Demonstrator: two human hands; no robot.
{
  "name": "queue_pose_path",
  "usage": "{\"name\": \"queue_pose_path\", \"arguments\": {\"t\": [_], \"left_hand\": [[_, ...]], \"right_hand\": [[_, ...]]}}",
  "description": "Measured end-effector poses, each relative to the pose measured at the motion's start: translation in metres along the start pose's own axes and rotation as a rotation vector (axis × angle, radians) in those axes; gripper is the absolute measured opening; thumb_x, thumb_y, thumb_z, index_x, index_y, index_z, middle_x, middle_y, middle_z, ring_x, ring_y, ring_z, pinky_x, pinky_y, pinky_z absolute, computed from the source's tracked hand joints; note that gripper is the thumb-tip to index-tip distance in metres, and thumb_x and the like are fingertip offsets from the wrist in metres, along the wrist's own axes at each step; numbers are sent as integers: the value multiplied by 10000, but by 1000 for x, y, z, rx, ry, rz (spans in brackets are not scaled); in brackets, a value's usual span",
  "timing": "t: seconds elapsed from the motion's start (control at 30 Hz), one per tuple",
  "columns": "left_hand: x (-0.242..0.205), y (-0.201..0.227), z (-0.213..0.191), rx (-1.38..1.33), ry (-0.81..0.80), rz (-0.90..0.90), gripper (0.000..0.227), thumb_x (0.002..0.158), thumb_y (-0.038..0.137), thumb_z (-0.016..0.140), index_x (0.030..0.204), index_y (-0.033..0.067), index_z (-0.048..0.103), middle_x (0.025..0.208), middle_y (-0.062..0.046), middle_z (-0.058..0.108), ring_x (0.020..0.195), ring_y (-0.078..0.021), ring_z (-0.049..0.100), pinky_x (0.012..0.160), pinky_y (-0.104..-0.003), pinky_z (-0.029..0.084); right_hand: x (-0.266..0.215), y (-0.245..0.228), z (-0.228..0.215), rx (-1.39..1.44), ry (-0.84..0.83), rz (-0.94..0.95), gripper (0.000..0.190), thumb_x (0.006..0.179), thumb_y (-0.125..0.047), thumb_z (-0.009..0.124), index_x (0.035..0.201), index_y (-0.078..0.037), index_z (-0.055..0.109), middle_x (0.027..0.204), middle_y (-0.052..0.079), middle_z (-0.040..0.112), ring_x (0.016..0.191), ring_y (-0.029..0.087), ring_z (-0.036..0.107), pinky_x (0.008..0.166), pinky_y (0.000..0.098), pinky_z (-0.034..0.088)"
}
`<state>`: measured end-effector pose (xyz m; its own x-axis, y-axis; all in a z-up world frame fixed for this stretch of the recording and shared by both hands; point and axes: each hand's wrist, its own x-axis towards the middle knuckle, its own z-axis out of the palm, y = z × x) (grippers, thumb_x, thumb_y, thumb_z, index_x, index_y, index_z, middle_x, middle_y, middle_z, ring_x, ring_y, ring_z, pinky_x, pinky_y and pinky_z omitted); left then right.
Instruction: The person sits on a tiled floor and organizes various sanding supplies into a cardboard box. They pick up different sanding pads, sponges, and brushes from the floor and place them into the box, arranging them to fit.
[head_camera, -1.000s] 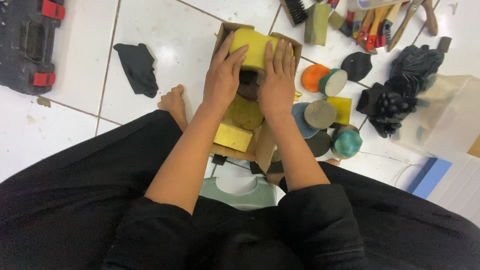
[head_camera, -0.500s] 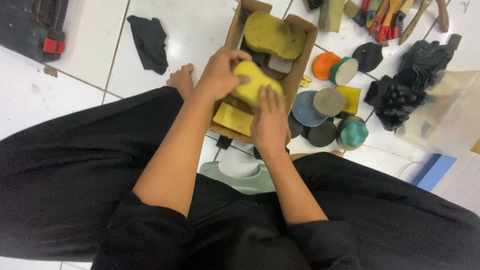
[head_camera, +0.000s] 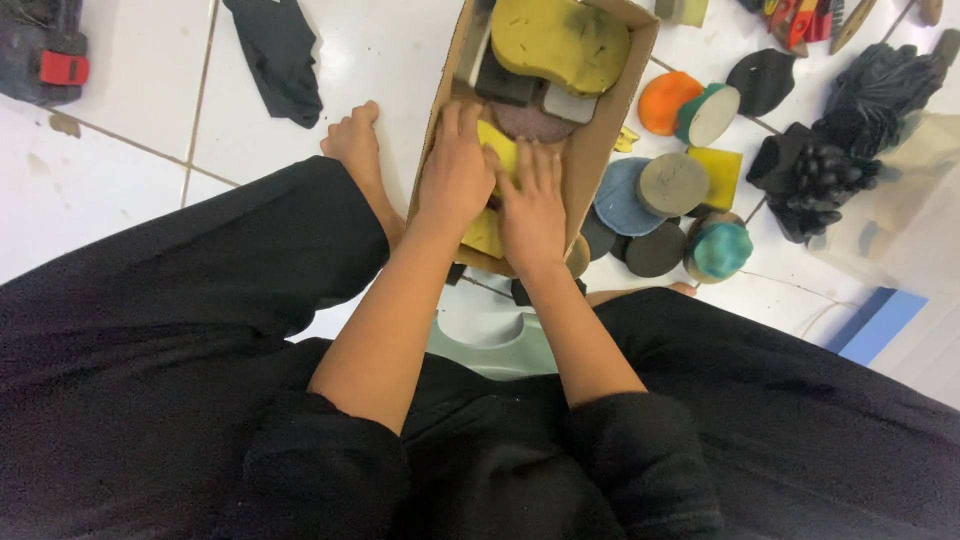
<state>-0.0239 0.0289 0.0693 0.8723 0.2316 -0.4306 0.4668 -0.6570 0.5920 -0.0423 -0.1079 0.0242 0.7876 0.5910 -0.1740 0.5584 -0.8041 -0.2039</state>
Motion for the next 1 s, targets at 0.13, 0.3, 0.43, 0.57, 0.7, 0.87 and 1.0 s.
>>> {"name": "queue_pose_path", "arguments": {"t": [0.13, 0.3, 0.43, 0.57, 0.7, 0.87, 1.0], "left_hand": [[10, -4, 7, 63, -67, -78, 488, 1037, 142, 422, 1485, -12, 303, 1424, -270, 400, 1322, -387, 477, 987, -467, 554], [20, 4, -3, -8, -136, -187, 551, 964, 159, 482, 1472, -21, 364, 1449, -288, 409, 1343, -391, 460, 1042, -482, 494], [30, -16, 29, -60, -172, -301, 628, 938, 235, 520, 1506, 57, 319, 1470, -228, 397, 1366, -345, 447, 1065, -456, 479], [43, -42, 53, -194, -132, -422, 533, 855, 304, 596, 1317, 49, 522, 1203, -149, 544, 1137, -268, 586, 880, -405, 548], [29, -21, 18, -412, -109, -449, 615, 804, 211, 613, 1391, 47, 529, 1066, -109, 674, 1018, -238, 674, 805, -413, 548], [24, -6, 3, -524, -51, -387, 666, 830, 131, 638, 1464, 47, 454, 1332, -190, 588, 1273, -304, 559, 1038, -461, 476], [20, -5, 4, -448, -102, -394, 628, 935, 199, 603, 1497, 17, 391, 1445, -214, 488, 1373, -320, 459, 1135, -477, 401]], "right_hand": [[5, 3, 5, -25, -97, 22, 724, 955, -169, 667, 1573, -253, 298, 1589, 158, 285, 1479, 347, 235, 1180, 591, 202], [5, -24, -73, 337, -113, 252, 557, 903, -5, 663, 1418, 61, 460, 1506, 364, 295, 1435, 463, 265, 1178, 562, 291], [-15, -46, -32, 940, -39, 714, 1027, 887, -46, 721, 1598, -78, -19, 1624, 267, -117, 1522, 409, -36, 1246, 498, 112], [-5, -42, -30, 1220, 142, 928, 935, 891, -45, 677, 1595, -100, 63, 1624, 222, 11, 1516, 353, 85, 1252, 445, 172], [-6, -28, -28, 1263, 246, 935, 723, 944, -97, 648, 1564, -134, 277, 1589, 170, 277, 1482, 310, 278, 1219, 431, 263], [1, -30, -56, 1079, 23, 884, 726, 1007, -181, 550, 1591, -91, 127, 1617, 240, 124, 1503, 383, 169, 1222, 497, 226], [-4, -34, -61, 990, -129, 879, 822, 987, -193, 565, 1597, -139, 17, 1600, 255, 113, 1467, 436, 250, 1176, 534, 345]]}}
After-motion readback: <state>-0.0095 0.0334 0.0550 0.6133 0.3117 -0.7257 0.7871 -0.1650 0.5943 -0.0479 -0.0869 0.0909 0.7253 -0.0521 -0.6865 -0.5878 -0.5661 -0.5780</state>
